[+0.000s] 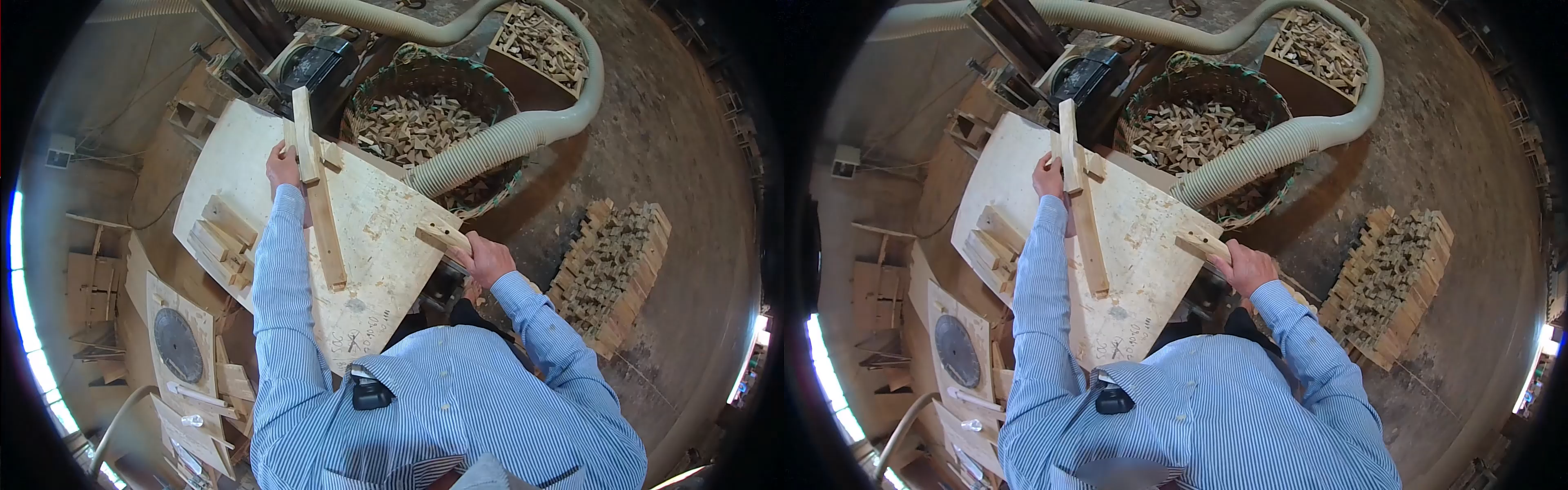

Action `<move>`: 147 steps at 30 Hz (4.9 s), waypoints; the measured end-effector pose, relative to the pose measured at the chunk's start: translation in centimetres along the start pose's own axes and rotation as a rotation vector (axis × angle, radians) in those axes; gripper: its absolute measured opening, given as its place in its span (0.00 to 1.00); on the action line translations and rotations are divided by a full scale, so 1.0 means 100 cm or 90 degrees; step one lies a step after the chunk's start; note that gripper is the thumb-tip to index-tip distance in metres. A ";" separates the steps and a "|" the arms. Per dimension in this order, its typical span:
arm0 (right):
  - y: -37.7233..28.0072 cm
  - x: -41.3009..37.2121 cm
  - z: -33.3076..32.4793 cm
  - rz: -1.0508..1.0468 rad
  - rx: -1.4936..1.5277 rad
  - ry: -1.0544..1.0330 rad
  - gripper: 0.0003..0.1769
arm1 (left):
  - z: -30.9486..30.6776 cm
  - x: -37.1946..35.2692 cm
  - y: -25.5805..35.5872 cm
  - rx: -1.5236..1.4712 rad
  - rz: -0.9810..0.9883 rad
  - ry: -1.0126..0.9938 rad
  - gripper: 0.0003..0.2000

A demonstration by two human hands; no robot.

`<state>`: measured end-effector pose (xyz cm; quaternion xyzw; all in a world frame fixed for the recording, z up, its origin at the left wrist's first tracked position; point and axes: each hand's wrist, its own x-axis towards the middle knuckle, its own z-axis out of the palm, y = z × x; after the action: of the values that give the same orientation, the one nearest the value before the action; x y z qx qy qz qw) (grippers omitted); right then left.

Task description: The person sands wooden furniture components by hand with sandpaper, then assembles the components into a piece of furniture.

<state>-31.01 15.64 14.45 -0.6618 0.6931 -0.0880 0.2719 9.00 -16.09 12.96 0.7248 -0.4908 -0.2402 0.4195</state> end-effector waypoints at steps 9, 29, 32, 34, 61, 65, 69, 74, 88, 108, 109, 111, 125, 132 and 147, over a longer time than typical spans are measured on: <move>0.047 -0.040 0.002 -0.040 0.029 0.046 0.26 | -0.016 -0.063 -0.001 0.354 0.323 0.170 0.17; 0.074 -0.060 -0.003 -0.042 0.022 0.046 0.25 | 0.044 -0.063 0.025 -0.189 -0.138 0.045 0.08; 0.075 -0.060 0.000 -0.047 0.017 0.051 0.24 | 0.049 -0.054 0.028 -0.242 -0.165 0.060 0.07; 0.078 -0.060 0.002 -0.047 0.009 0.051 0.24 | 0.047 -0.055 0.031 -0.211 -0.173 0.067 0.08; -0.020 0.028 -0.005 -0.015 -0.005 0.007 0.23 | 0.015 0.057 0.029 -0.158 -0.164 0.101 0.06; -0.039 0.047 -0.002 -0.027 -0.008 0.025 0.24 | 0.004 0.080 0.027 -0.144 -0.161 0.093 0.07; -0.052 0.062 0.002 -0.032 -0.016 0.042 0.25 | 0.000 0.103 0.022 -0.124 -0.154 0.095 0.08; -0.064 0.076 0.004 -0.027 -0.025 0.040 0.25 | -0.001 0.121 0.017 -0.125 -0.130 0.117 0.08; -0.056 0.056 -0.011 0.023 0.010 0.016 0.27 | 0.009 0.110 0.000 -0.157 -0.132 0.036 0.07; 0.047 -0.042 -0.007 -0.088 0.101 0.174 0.32 | -0.024 -0.128 0.041 -0.468 -0.069 0.023 0.21; 0.041 -0.040 -0.009 -0.160 0.109 0.229 0.31 | -0.027 -0.150 0.045 -0.463 -0.068 0.023 0.21; 0.022 -0.030 -0.017 -0.234 0.120 0.284 0.33 | -0.022 -0.202 0.062 -0.475 -0.047 -0.061 0.19; -0.065 0.116 -0.029 -0.557 0.168 0.250 0.23 | 0.004 -0.289 0.079 -0.205 0.124 -0.104 0.17; -0.095 0.210 -0.032 -0.158 0.488 0.094 0.29 | 0.015 -0.265 0.051 0.239 0.372 -0.013 0.26; -0.095 0.244 -0.004 -0.225 0.268 -0.004 0.34 | 0.042 -0.239 0.053 0.387 0.381 -0.066 0.36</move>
<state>-22.39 -9.04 13.03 -0.7015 0.5325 -0.2744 0.3860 -6.53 3.27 13.63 0.6281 -0.7483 0.0115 0.2131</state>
